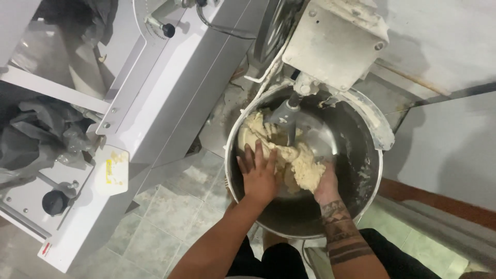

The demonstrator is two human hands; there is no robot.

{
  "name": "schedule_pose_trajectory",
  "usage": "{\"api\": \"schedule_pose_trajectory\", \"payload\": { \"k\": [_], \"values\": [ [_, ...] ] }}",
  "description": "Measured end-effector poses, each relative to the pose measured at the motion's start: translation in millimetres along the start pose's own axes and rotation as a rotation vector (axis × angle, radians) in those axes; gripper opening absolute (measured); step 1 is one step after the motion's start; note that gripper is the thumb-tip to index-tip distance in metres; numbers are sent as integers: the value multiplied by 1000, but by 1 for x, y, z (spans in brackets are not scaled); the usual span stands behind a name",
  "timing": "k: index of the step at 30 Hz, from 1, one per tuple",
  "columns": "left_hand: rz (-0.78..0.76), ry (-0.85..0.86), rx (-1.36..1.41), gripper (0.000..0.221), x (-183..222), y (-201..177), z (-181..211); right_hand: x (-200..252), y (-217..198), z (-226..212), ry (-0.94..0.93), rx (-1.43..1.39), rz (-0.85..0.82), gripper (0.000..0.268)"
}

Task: Kneading a large batch of dough in a commercial mixer and inspecting shaped dough on a rack

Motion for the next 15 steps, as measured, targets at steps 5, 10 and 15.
{"api": "schedule_pose_trajectory", "payload": {
  "k": [5, 10, 15],
  "values": [
    [95, -15, -44, 69, 10, -38, 25, 22, 36, -28, -5, 86, -35, 66],
    [115, 17, -1, 106, -7, -39, 22, 48, 41, -54, -46, 226, 22, 76],
    [-486, -143, -25, 97, -19, -39, 20, 61, 50, -89, -290, 744, -64, 71]
  ]
}}
Point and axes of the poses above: each hand's wrist, its own x-axis away from the middle knuckle, its own y-axis out of the palm, z = x × y, the point moved 2 cm from there along -x, towards the middle knuckle, and after that the axes turned 8 degrees about -y, right-handed, at the moved point
